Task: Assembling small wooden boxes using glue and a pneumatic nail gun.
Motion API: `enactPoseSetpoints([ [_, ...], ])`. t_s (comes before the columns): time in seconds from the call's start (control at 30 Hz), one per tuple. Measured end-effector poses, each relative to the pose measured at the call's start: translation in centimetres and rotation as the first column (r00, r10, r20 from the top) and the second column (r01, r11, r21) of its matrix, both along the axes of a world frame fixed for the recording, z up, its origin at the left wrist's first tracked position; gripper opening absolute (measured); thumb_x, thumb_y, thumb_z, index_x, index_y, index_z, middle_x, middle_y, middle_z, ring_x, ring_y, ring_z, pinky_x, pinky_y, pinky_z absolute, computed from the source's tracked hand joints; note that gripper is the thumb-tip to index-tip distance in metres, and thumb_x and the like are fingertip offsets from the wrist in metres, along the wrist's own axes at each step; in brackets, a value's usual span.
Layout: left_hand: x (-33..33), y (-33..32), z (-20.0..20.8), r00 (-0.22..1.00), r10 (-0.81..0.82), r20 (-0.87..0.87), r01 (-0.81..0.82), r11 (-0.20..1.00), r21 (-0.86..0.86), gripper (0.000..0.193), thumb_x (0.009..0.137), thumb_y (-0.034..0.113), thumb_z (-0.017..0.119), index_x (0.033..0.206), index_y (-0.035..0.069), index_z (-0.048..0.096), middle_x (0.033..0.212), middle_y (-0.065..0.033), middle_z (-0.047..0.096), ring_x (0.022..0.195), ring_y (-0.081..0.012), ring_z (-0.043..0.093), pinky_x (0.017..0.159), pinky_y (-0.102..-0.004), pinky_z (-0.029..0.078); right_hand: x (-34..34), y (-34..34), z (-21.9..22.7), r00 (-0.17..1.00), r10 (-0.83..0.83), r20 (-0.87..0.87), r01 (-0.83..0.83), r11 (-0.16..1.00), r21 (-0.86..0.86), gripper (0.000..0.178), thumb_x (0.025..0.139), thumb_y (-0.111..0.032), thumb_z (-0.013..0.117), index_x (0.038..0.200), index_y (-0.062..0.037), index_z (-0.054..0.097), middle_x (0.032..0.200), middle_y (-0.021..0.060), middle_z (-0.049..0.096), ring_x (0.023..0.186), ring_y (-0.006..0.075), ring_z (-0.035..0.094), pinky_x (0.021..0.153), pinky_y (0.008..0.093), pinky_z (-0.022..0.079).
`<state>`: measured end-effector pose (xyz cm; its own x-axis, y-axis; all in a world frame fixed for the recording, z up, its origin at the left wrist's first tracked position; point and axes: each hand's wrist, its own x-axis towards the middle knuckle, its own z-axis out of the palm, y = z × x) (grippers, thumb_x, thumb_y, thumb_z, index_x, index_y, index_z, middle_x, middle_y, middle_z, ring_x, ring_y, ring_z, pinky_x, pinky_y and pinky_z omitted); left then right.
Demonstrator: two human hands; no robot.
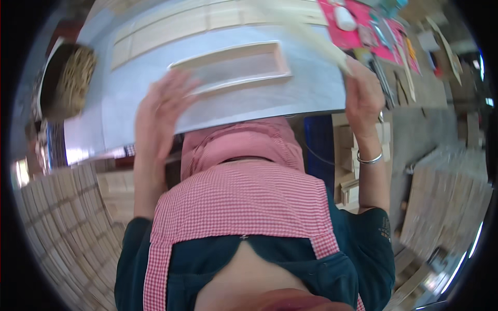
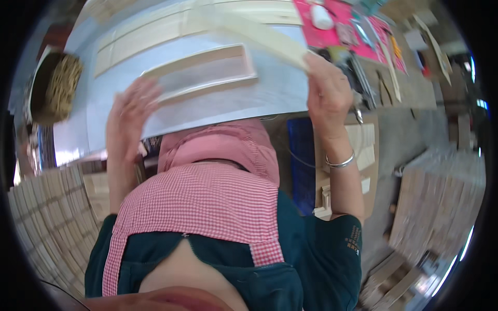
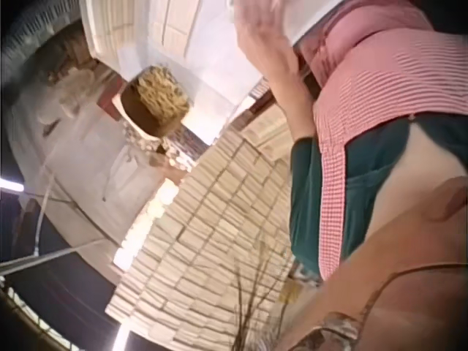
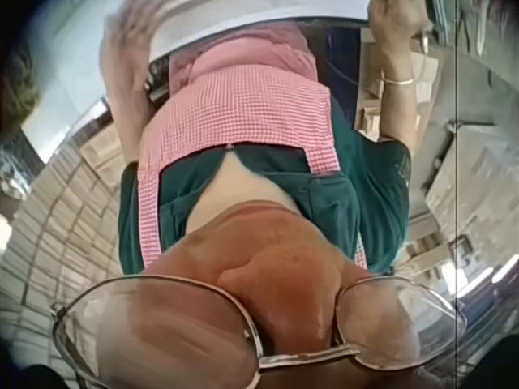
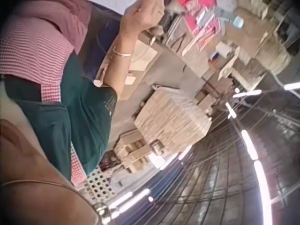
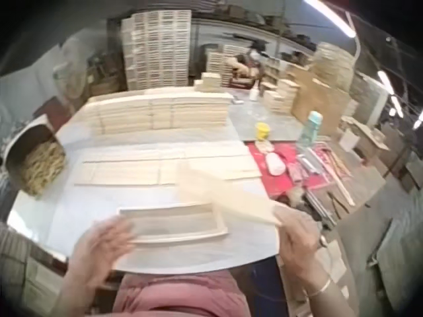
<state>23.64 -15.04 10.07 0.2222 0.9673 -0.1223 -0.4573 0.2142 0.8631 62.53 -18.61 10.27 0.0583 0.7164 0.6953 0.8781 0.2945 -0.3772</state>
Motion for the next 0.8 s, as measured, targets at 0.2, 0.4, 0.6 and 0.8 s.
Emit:
enactPoseSetpoints([
  [0.2, 0.6, -0.8, -0.9, 0.978, -0.064, 0.201, 0.100, 0.979, -0.176, 0.048, 0.103, 0.014, 0.052, 0.139, -0.014, 0.040, 0.120, -0.0254, 0.061, 0.100, -0.0264, 0.069, 0.090, -0.0325, 0.059, -6.1, 2.6, -1.0, 0.832, 0.415, 0.367, -0.431, 0.901, -0.042, 0.029, 0.083, -0.004, 0.072, 0.113, -0.0058, 0.072, 0.120, 0.0066, 0.072, 0.114, 0.0258, 0.068, 0.093, 0.0334, 0.052],
  [0.4, -1.1, 0.0, -2.0, 0.990, -0.076, 0.121, 0.099, 0.974, -0.202, 0.042, 0.098, 0.004, 0.056, 0.135, -0.014, 0.045, 0.115, -0.0239, 0.065, 0.091, -0.0225, 0.071, 0.083, -0.0265, 0.061, -7.0, 3.2, -0.9, 0.791, 0.487, 0.370, -0.437, 0.873, -0.215, 0.043, 0.080, -0.015, 0.077, 0.121, -0.0080, 0.069, 0.135, 0.0063, 0.064, 0.127, 0.0248, 0.059, 0.105, 0.0365, 0.046],
  [0.6, -2.5, 1.4, -1.3, 0.993, -0.098, -0.061, 0.092, 0.991, -0.098, 0.042, 0.099, 0.006, 0.056, 0.135, -0.014, 0.046, 0.114, -0.0247, 0.066, 0.092, -0.0227, 0.071, 0.082, -0.0270, 0.060, -6.6, 4.7, 1.6, 0.765, 0.516, 0.385, -0.390, 0.848, -0.360, 0.060, 0.075, -0.023, 0.083, 0.130, -0.0100, 0.062, 0.147, 0.0075, 0.054, 0.138, 0.0256, 0.049, 0.113, 0.0409, 0.038],
  [0.8, -3.9, 2.4, -1.4, 0.988, -0.029, -0.153, 0.025, 0.999, -0.024, 0.042, 0.095, 0.012, 0.064, 0.129, -0.011, 0.056, 0.109, -0.0196, 0.069, 0.089, -0.0204, 0.069, 0.080, -0.0267, 0.058, -7.0, 7.1, 3.1, 0.719, 0.571, 0.397, -0.364, 0.795, -0.485, 0.078, 0.068, -0.031, 0.088, 0.137, -0.0126, 0.057, 0.146, 0.0076, 0.053, 0.134, 0.0292, 0.049, 0.117, 0.0431, 0.033],
])
